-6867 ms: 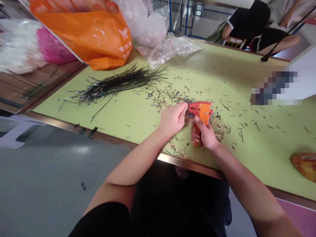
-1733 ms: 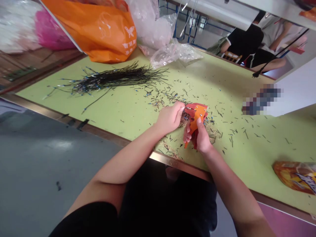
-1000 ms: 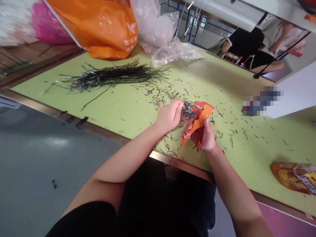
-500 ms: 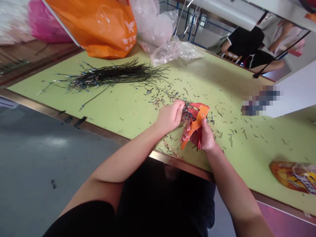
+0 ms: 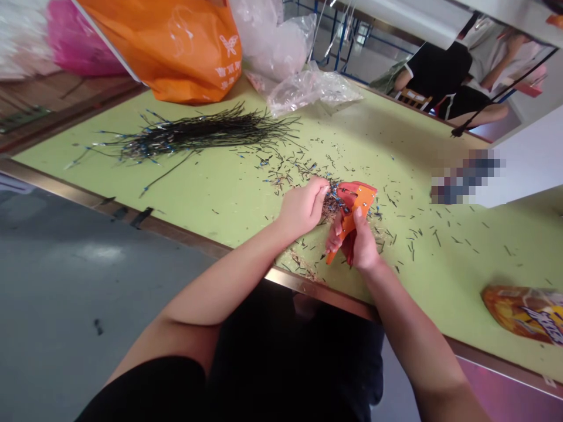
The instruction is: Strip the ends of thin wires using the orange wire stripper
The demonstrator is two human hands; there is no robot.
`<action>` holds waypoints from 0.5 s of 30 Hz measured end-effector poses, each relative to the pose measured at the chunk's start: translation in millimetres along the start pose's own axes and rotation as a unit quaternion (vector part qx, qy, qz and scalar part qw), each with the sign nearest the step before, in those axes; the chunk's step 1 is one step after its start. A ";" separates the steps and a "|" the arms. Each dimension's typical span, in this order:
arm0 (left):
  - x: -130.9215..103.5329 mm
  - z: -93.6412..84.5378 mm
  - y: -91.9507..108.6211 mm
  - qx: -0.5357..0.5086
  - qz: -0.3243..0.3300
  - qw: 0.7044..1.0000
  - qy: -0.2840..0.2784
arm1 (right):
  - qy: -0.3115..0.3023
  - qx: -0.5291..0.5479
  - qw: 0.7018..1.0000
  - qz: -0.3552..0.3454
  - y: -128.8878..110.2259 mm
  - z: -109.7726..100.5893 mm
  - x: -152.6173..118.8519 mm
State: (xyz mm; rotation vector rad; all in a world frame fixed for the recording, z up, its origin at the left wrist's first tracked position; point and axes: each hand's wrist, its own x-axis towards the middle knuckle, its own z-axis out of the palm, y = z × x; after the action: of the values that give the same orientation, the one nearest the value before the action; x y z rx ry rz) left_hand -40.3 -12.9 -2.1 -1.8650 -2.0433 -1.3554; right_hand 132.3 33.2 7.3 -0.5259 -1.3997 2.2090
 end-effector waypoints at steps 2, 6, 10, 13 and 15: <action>-0.2 -1.1 2.6 -0.020 0.007 0.999 0.027 | 0.010 0.012 1.000 -0.026 4.2 5.0 -1.7; -2.4 -4.1 12.7 -0.046 0.036 0.996 0.062 | 0.015 0.035 0.997 -0.063 17.6 17.9 -5.5; -0.6 -3.2 10.7 -0.081 0.052 0.991 0.094 | 0.024 0.051 0.992 -0.111 18.2 27.1 -8.5; 8.2 -3.4 -10.6 -0.097 -0.030 0.977 0.188 | 0.129 0.098 0.954 -0.252 -2.5 19.0 -9.4; 14.0 -5.1 -26.3 -0.092 -0.086 0.960 0.249 | 0.205 0.131 0.922 -0.302 -19.0 6.8 -6.9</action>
State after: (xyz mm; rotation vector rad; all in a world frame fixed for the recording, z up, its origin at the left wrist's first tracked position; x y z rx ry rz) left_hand -68.3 -2.2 -5.3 -1.2337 -1.8933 -1.8794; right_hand 137.7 31.4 27.8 -0.3656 -0.8720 1.6254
